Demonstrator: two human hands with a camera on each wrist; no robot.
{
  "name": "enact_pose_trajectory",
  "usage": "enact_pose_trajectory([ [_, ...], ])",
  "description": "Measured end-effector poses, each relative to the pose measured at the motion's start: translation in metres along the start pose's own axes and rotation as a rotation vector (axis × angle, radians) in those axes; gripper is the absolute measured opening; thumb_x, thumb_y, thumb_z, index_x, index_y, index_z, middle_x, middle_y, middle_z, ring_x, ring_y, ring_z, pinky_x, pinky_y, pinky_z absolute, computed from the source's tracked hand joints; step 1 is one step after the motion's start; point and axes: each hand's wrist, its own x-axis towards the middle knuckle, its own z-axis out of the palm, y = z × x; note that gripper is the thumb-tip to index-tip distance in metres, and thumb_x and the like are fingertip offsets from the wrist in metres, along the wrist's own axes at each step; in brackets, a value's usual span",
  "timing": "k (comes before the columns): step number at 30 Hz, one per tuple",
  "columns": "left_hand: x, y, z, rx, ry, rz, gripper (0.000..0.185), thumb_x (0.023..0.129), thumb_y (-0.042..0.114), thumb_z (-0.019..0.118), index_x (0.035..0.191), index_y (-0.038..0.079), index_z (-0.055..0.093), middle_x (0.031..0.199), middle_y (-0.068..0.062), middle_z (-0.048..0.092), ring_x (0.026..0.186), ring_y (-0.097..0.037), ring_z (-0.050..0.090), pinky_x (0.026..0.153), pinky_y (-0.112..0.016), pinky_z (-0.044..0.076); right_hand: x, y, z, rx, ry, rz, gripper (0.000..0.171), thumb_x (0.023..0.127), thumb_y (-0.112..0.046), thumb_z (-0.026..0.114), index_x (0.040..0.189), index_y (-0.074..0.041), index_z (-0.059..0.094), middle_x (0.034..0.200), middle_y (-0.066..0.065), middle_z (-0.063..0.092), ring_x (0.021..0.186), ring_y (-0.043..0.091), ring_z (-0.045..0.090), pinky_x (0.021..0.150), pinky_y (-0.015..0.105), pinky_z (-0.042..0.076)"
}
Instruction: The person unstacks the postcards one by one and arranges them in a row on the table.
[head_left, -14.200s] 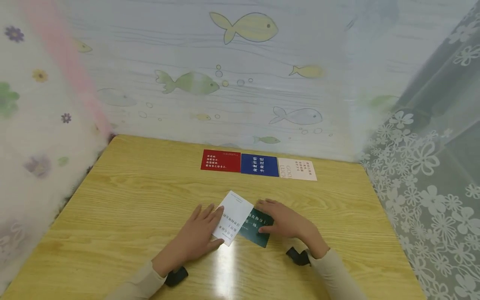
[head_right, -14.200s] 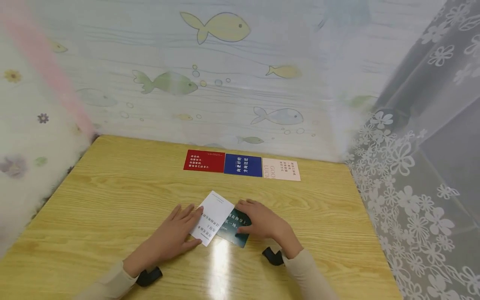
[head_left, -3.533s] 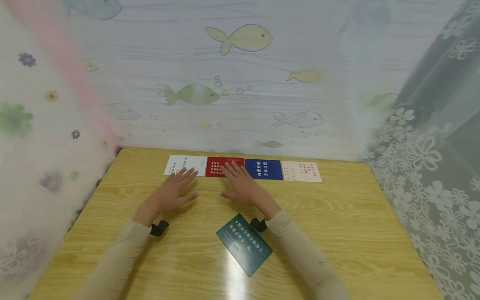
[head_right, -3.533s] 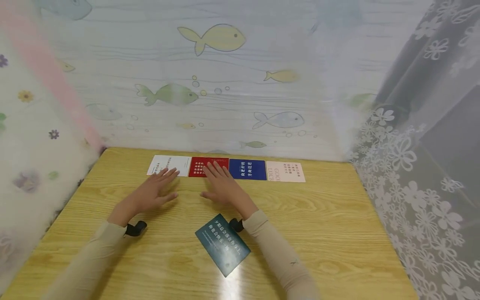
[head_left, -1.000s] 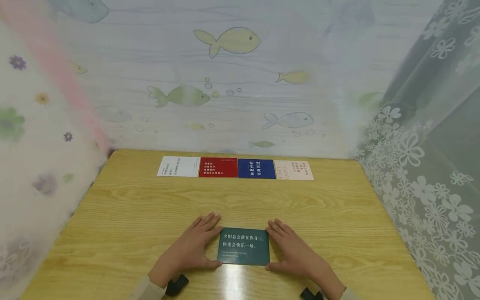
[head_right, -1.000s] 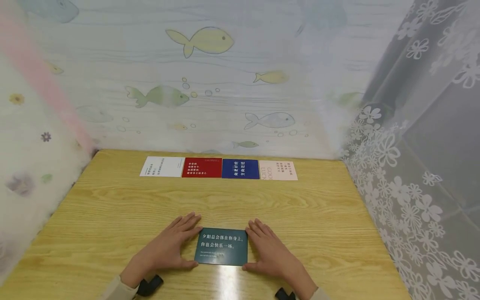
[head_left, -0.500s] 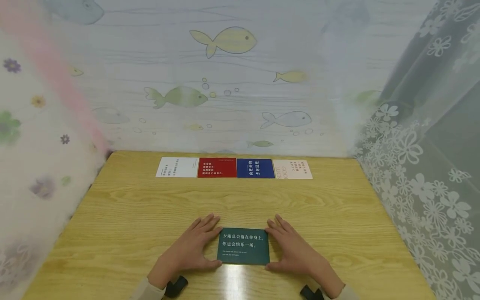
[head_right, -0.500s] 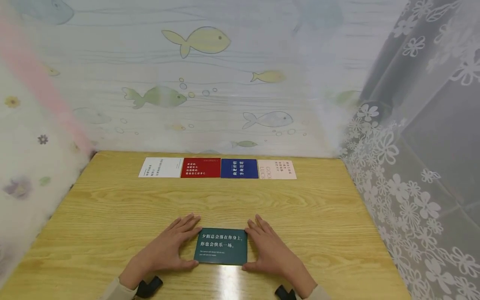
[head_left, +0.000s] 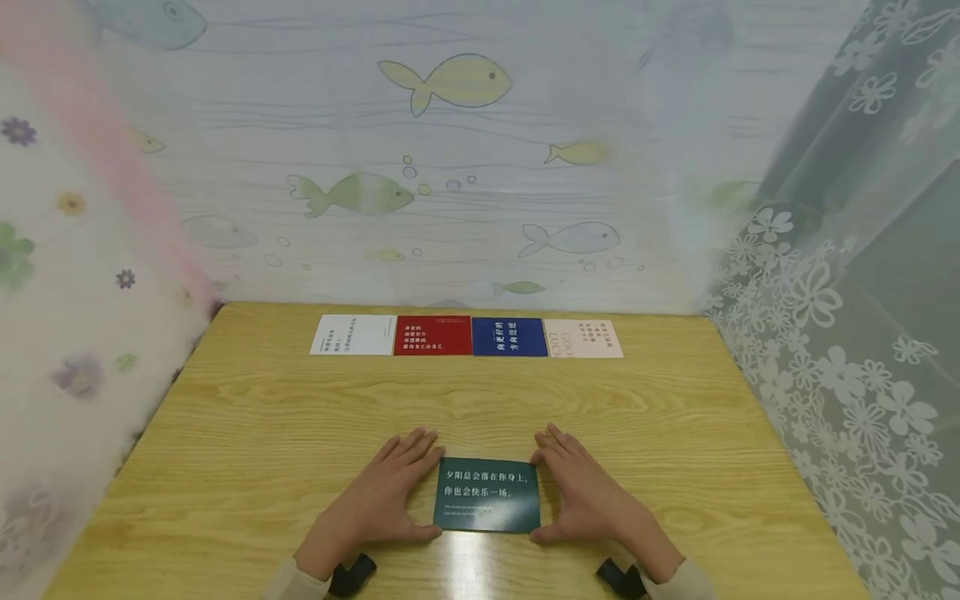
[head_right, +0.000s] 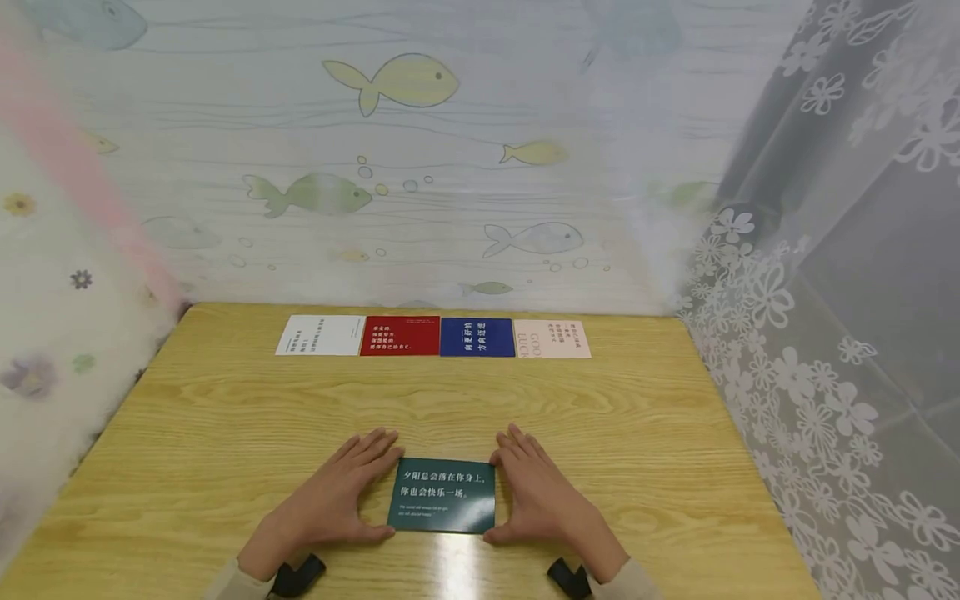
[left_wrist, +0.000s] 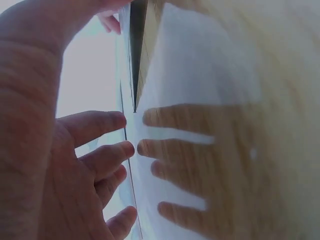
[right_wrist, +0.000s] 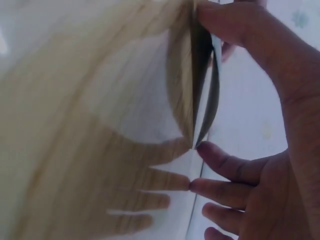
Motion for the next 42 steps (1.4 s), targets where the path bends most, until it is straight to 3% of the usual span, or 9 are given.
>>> enact_pose_trajectory([
  [9,0.001,-0.002,0.001,-0.057,-0.005,0.016,0.092,0.073,0.059,0.081,0.145,0.008,0.056,0.163,-0.010,0.037,0.155,-0.030,0.024,0.126,-0.051,0.023,-0.006,0.004,0.000,0.030,0.082,-0.013,0.090,0.054,-0.055,0.092,0.123,-0.011,0.057,0.150,0.019,0.051,0.150,0.041,0.032,0.123,0.057,0.027],
  [19,-0.001,-0.003,0.001,-0.135,0.006,0.033,0.102,0.069,0.063,0.082,0.150,0.009,0.051,0.165,-0.009,0.035,0.156,-0.029,0.021,0.127,-0.052,0.020,-0.008,0.002,-0.004,0.065,0.116,-0.020,0.092,0.054,-0.057,0.093,0.127,-0.015,0.055,0.152,0.014,0.050,0.152,0.035,0.031,0.125,0.054,0.024],
  [28,-0.005,-0.005,-0.006,-0.132,0.156,0.112,0.100,0.069,0.059,0.085,0.150,0.011,0.051,0.164,-0.005,0.037,0.154,-0.025,0.027,0.125,-0.016,-0.004,-0.008,0.002,-0.007,0.084,0.202,-0.065,0.104,0.055,-0.055,0.093,0.141,-0.012,0.053,0.154,0.008,0.049,0.151,0.035,0.032,0.121,0.060,0.028],
  [31,-0.006,-0.006,-0.007,-0.117,0.164,0.106,0.102,0.069,0.060,0.085,0.152,0.012,0.049,0.164,-0.004,0.036,0.154,-0.025,0.027,0.123,-0.014,-0.006,-0.008,0.002,-0.007,0.073,0.220,-0.085,0.108,0.056,-0.055,0.093,0.145,-0.011,0.051,0.154,0.008,0.049,0.150,0.035,0.034,0.122,0.058,0.027],
  [37,-0.008,-0.006,-0.007,-0.098,0.191,0.108,0.103,0.069,0.062,0.085,0.151,0.011,0.050,0.163,-0.004,0.038,0.153,-0.026,0.030,0.124,-0.015,-0.004,-0.008,0.001,-0.007,0.065,0.241,-0.084,0.111,0.055,-0.052,0.095,0.149,-0.015,0.049,0.154,0.006,0.050,0.149,0.035,0.036,0.127,0.044,0.019],
  [42,-0.009,-0.005,-0.006,-0.057,0.218,0.103,0.104,0.069,0.062,0.085,0.153,0.012,0.048,0.164,-0.005,0.037,0.154,-0.026,0.029,0.125,-0.017,-0.003,-0.007,0.002,-0.007,0.049,0.246,-0.095,0.109,0.055,-0.053,0.095,0.146,-0.014,0.052,0.153,0.006,0.052,0.149,0.035,0.036,0.124,0.054,0.024],
])
